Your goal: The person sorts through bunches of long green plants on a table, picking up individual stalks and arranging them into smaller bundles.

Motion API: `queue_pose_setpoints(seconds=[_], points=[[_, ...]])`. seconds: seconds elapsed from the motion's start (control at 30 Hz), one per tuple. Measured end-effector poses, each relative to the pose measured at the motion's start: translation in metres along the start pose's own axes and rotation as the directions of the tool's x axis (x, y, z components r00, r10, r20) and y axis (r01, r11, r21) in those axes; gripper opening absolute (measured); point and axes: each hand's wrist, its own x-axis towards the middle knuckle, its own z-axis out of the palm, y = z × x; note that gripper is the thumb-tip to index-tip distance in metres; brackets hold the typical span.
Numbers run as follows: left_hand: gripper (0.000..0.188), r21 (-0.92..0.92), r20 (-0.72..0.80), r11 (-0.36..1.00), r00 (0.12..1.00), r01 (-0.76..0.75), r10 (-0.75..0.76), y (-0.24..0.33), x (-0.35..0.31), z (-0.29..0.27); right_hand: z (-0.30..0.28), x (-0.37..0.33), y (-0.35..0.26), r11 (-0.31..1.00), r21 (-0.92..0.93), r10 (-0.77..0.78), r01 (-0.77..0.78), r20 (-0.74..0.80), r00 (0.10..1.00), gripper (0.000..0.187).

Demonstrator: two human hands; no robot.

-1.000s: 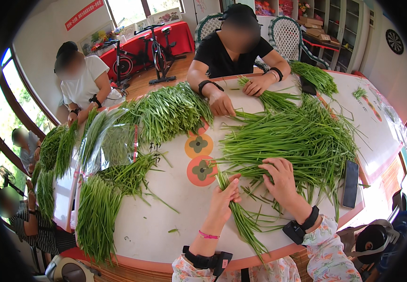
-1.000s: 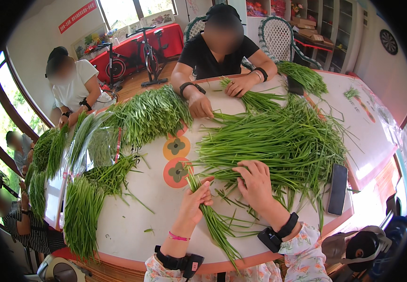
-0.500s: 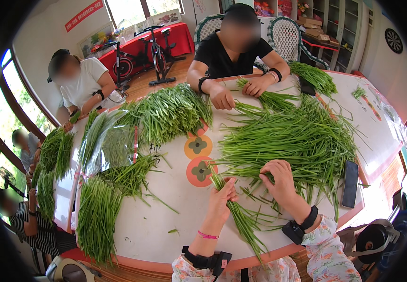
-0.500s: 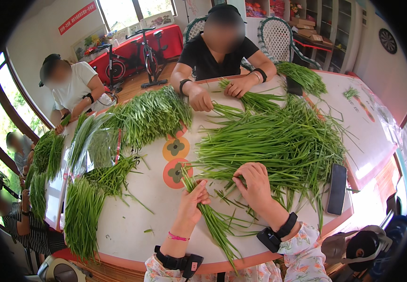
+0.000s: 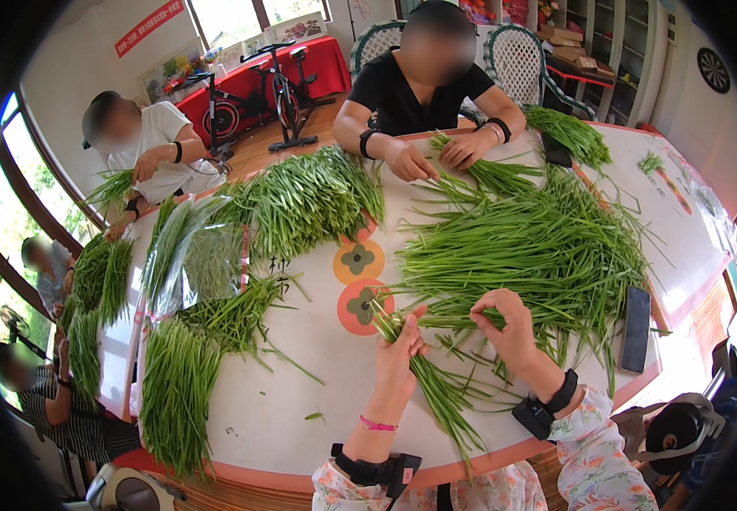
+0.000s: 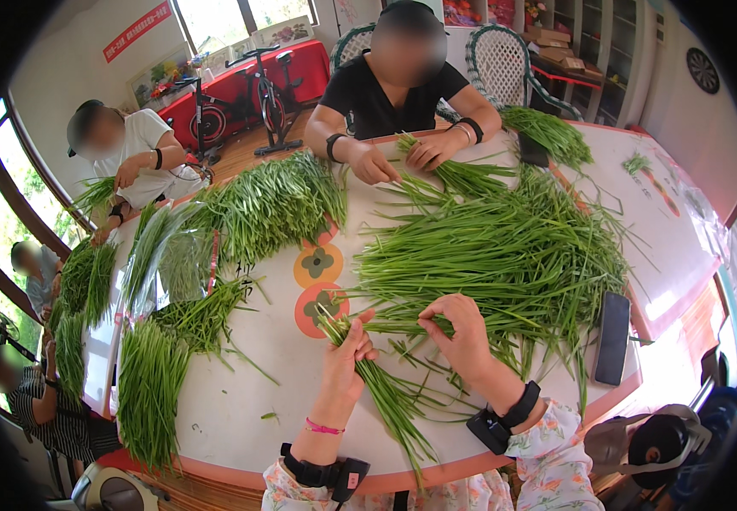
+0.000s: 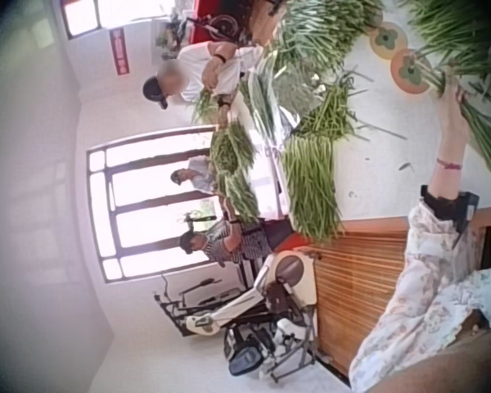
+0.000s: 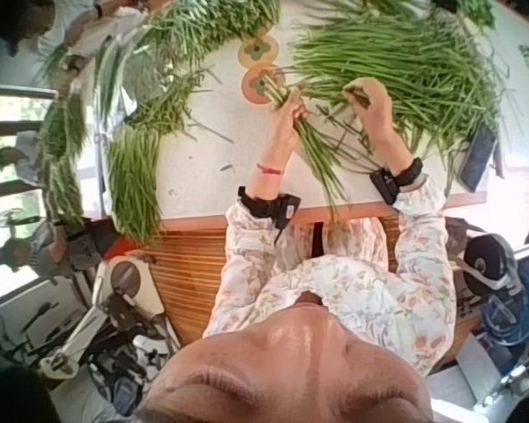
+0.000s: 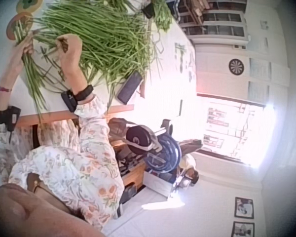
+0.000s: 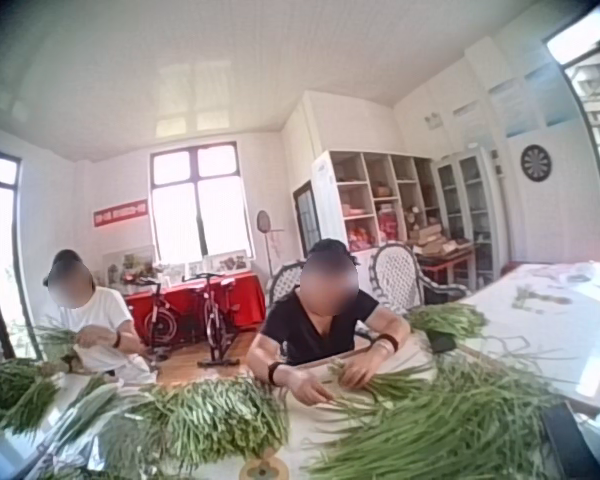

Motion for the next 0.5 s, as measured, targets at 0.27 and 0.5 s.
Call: queue_pose_setpoints(seconds=[0.27, 0.5], points=[[0.034, 0.046, 0.167, 0.999, 0.985, 0.029, -0.036, 0.005, -0.005, 0.004, 0.002, -0.001, 0.004, 0.987, -0.034, -0.146, 0.16, 0.257, 0.955, 0.018], [0.028, 0.071, -0.046, 0.983, 0.984, -0.171, 0.174, -0.005, 0.001, 0.001, 0.006, -0.01, 0.015, 0.996, 0.086, 0.011, -0.004, -0.07, 0.997, 0.01]])
